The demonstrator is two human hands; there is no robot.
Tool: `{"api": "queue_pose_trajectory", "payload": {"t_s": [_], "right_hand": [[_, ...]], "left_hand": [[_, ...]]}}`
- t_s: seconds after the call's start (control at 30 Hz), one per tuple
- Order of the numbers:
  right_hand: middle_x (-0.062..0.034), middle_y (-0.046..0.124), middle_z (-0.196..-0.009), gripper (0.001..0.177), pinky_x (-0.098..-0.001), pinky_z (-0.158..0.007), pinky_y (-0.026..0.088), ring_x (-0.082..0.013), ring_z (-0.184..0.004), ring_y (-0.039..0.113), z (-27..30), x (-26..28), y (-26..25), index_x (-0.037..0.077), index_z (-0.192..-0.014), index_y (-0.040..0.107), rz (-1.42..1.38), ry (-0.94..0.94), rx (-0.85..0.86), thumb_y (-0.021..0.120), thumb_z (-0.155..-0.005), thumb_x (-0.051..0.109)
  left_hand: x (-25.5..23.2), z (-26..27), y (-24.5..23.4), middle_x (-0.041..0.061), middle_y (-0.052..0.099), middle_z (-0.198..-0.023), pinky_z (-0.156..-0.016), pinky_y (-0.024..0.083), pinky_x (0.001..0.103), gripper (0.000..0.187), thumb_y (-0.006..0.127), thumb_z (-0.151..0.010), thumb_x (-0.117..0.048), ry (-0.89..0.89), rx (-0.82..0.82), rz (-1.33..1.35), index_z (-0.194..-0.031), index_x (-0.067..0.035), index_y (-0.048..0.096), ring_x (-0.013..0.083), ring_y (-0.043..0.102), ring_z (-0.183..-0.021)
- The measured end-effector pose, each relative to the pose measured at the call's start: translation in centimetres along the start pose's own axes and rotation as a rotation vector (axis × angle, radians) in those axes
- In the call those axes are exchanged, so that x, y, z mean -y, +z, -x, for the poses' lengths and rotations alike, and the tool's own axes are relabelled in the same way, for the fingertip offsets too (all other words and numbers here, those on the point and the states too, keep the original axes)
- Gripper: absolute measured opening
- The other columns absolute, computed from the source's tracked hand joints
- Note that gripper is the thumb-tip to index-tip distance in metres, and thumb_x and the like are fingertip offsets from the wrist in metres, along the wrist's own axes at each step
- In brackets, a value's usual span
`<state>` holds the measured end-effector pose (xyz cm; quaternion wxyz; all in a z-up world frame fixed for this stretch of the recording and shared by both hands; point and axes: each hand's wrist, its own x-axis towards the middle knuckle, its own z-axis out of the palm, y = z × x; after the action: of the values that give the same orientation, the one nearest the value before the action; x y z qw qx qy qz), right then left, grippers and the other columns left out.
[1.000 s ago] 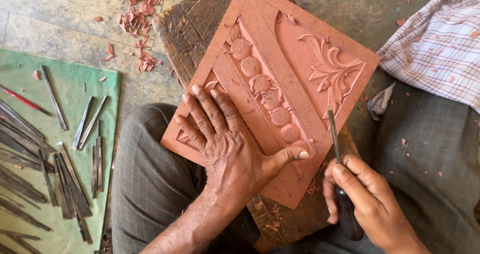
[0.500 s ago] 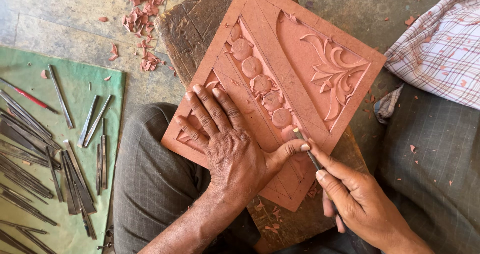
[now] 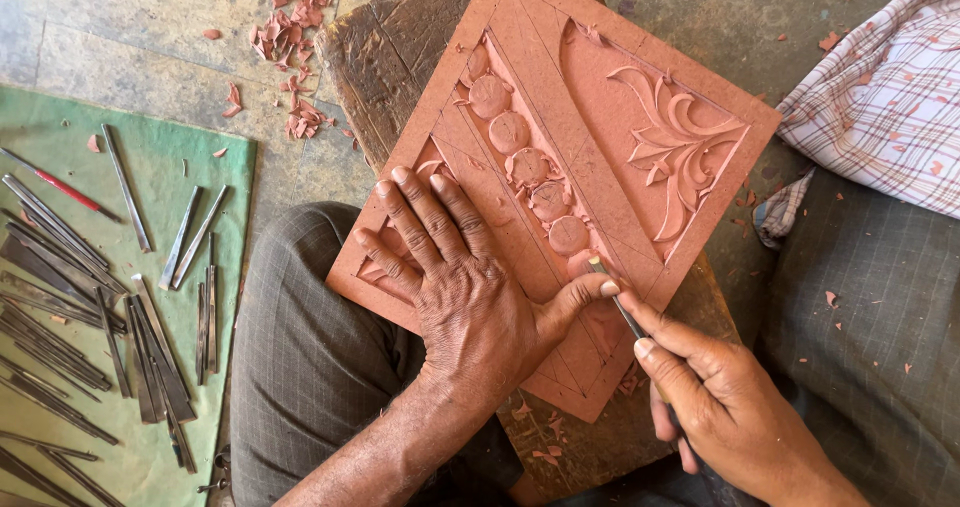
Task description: The person carves intricate floral patterns into a wooden panel using specialized chisels. They hold the panel on their lap, steadying it with one hand while the other hand carefully removes small chips of wood to refine the design.
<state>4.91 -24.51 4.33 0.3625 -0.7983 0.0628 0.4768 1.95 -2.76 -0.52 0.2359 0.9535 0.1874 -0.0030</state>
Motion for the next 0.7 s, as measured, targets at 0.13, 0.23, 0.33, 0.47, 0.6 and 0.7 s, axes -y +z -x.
{"api": "queue_pose_trajectory", "payload": {"t_s": [0.13, 0.23, 0.33, 0.47, 0.6, 0.7], "right_hand": [[-0.005, 0.057, -0.049, 0.052, -0.0291, -0.032, 0.049, -0.0122, -0.033, 0.05, -0.2, 0.7, -0.1, 0.025, -0.152, 0.05, -0.022, -0.056, 0.006, 0.052, -0.1, 0.022], [-0.0053, 0.056, -0.049, 0.051, -0.0292, -0.033, 0.047, -0.0127, -0.032, 0.049, -0.5, 1.2, -0.1, 0.025, -0.151, 0.051, -0.041, -0.025, 0.015, 0.053, -0.099, 0.022], [-0.0062, 0.056, -0.049, 0.052, -0.0297, -0.033, 0.046, -0.0136, -0.032, 0.049, -0.2, 1.5, -0.4, 0.026, -0.151, 0.051, 0.004, 0.002, 0.014, 0.054, -0.099, 0.023], [-0.0076, 0.059, -0.049, 0.05, -0.0313, -0.033, 0.047, -0.0157, -0.031, 0.053, 0.0, 1.2, -1.1, 0.026, -0.151, 0.05, 0.027, 0.069, 0.028, 0.056, -0.101, 0.027], [-0.0062, 0.057, -0.05, 0.054, -0.0296, -0.03, 0.047, -0.0129, -0.034, 0.05, -0.1, 0.2, -1.3, 0.023, -0.154, 0.05, -0.099, -0.017, 0.063, 0.053, -0.101, 0.022], [-0.006, 0.057, -0.051, 0.054, -0.0289, -0.03, 0.047, -0.0123, -0.034, 0.05, -0.3, 0.2, -1.5, 0.023, -0.155, 0.049, -0.115, -0.037, 0.083, 0.053, -0.101, 0.021]], "left_hand": [[-0.1, 0.0, 0.1, 0.044, -0.009, -0.16, -0.114, -0.015, 0.073, 0.153, 0.051, -0.071, -0.097, -0.004, -0.005, -0.018, -0.152, 0.022, 0.0, 0.0538, -0.019, -0.149], [0.0, 0.0, 0.2, 0.043, -0.009, -0.16, -0.116, -0.015, 0.072, 0.15, 0.051, -0.075, -0.096, -0.015, 0.012, -0.055, -0.153, 0.021, 0.0, 0.0527, -0.019, -0.15], [0.0, -0.2, 0.1, 0.043, -0.009, -0.161, -0.116, -0.015, 0.071, 0.15, 0.051, -0.075, -0.096, -0.015, 0.013, -0.046, -0.153, 0.021, 0.001, 0.052, -0.019, -0.151], [0.0, -0.2, 0.0, 0.044, -0.011, -0.159, -0.112, -0.017, 0.073, 0.153, 0.05, -0.069, -0.097, -0.019, 0.011, 0.012, -0.151, 0.022, 0.001, 0.0527, -0.022, -0.148], [0.0, -0.1, 0.2, 0.043, -0.011, -0.159, -0.112, -0.018, 0.072, 0.155, 0.051, -0.066, -0.098, -0.034, 0.021, 0.027, -0.151, 0.022, 0.001, 0.0518, -0.022, -0.148], [0.0, -0.1, 0.0, 0.045, -0.011, -0.159, -0.112, -0.018, 0.073, 0.155, 0.051, -0.068, -0.098, -0.013, 0.01, 0.022, -0.151, 0.024, 0.001, 0.0532, -0.022, -0.148]]}}
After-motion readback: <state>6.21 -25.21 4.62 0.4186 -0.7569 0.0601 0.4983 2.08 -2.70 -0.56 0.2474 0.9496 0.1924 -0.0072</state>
